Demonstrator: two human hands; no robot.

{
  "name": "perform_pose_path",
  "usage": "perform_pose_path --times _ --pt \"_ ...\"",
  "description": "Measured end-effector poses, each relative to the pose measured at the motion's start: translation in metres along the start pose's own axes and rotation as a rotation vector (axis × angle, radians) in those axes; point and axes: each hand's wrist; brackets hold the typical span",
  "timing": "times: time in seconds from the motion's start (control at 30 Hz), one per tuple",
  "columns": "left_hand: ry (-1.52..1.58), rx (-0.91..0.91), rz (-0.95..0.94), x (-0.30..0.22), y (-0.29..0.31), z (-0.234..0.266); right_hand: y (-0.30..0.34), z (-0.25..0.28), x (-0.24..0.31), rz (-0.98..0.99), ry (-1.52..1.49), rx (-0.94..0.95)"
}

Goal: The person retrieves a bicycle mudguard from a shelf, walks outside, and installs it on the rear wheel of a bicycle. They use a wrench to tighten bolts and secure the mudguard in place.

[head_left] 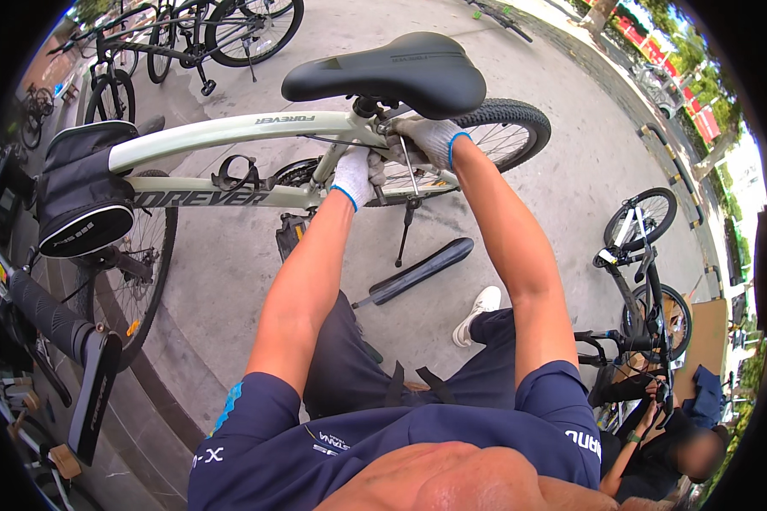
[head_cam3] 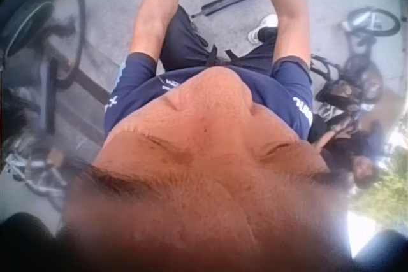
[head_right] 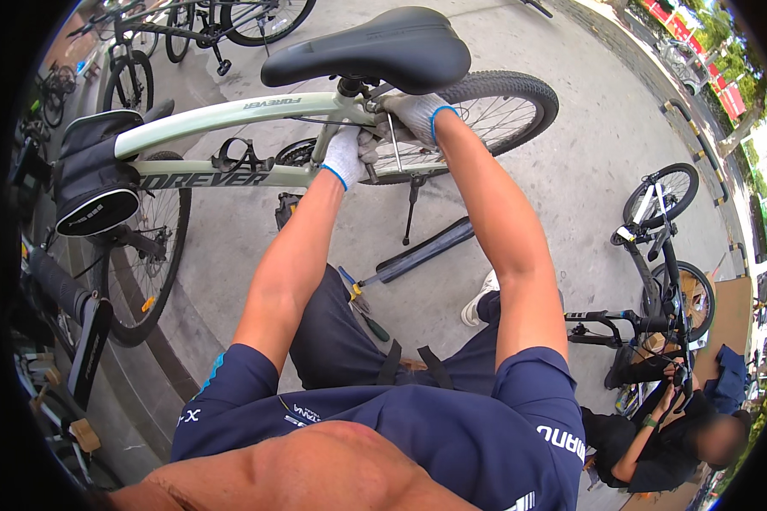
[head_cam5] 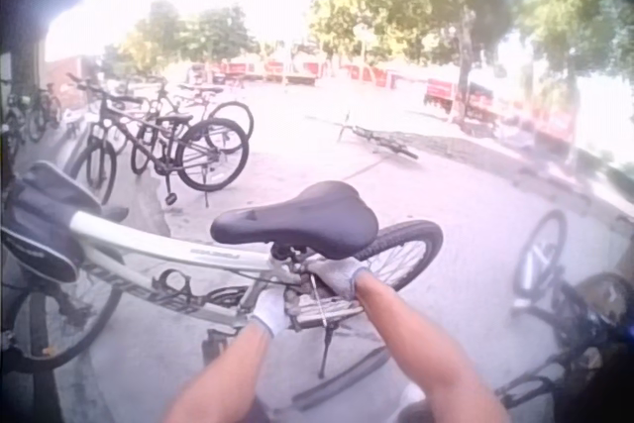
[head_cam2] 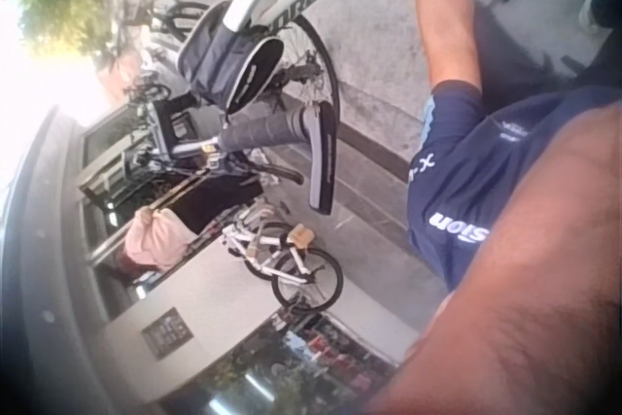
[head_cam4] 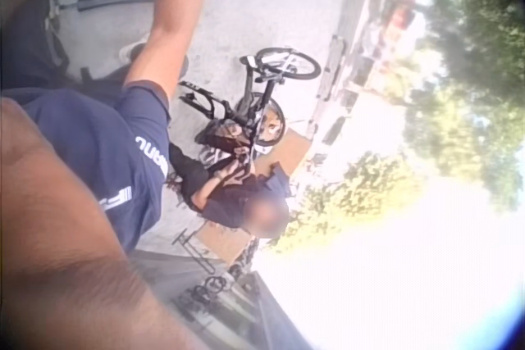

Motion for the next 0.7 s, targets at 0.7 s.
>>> perform_pose_path --times 0.7 --pt "-0.017 0.032 -0.064 0.006 -0.01 0.007 -0.032 0.013 -0.032 0.169 0.212 -0.05"
Point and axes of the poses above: each hand's wrist, its own y-axis away from the middle knuckle, its own z-axis out of the back of the hand, x = y × z, and after that the axes turned 9 degrees about y, right-handed
